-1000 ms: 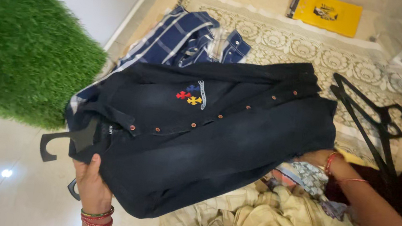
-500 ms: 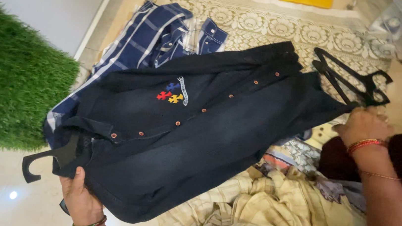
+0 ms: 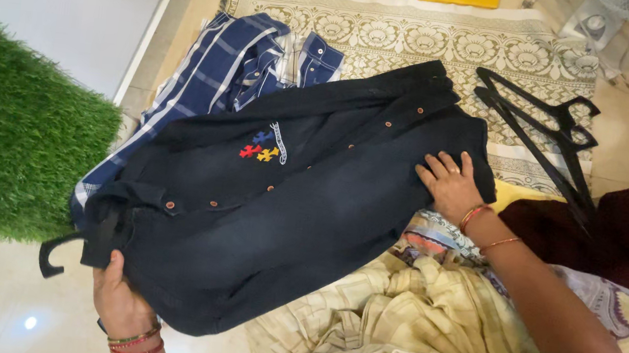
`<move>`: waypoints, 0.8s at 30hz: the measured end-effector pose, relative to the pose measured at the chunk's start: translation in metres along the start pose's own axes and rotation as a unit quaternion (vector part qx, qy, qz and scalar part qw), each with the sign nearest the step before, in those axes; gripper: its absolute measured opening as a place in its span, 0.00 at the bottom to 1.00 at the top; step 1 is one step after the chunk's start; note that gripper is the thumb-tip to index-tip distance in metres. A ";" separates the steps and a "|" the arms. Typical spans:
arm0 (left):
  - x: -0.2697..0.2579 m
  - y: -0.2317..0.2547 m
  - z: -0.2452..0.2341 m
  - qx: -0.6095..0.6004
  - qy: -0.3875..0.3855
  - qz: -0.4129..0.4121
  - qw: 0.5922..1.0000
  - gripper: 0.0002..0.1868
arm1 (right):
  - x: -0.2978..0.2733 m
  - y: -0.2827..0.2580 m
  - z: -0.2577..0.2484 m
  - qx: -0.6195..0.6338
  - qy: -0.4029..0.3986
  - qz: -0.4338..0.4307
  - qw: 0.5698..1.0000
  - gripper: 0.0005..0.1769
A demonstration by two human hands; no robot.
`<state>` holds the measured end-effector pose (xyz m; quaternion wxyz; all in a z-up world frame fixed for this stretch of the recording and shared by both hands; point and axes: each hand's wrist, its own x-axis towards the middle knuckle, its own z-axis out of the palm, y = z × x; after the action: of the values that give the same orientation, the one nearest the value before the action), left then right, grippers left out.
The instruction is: The person sits on the floor and buttons two shirts, then places each on a hanger. First a black shirt is buttoned and hung, then a blue striped shirt is buttoned and hung. The shirts are handled one at a time and placed on the floor after being hung.
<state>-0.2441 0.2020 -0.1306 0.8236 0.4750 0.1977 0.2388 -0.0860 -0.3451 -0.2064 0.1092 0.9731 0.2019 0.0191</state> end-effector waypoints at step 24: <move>0.005 -0.015 -0.010 0.020 0.057 -0.051 0.997 0.26 | 0.070 0.031 -0.002 0.112 0.176 0.014 0.978 0.20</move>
<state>-0.2428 0.2051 -0.1493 0.8122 0.4663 0.2730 0.2197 -0.0096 -0.3441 -0.1983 -0.0377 0.9634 0.2051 0.1686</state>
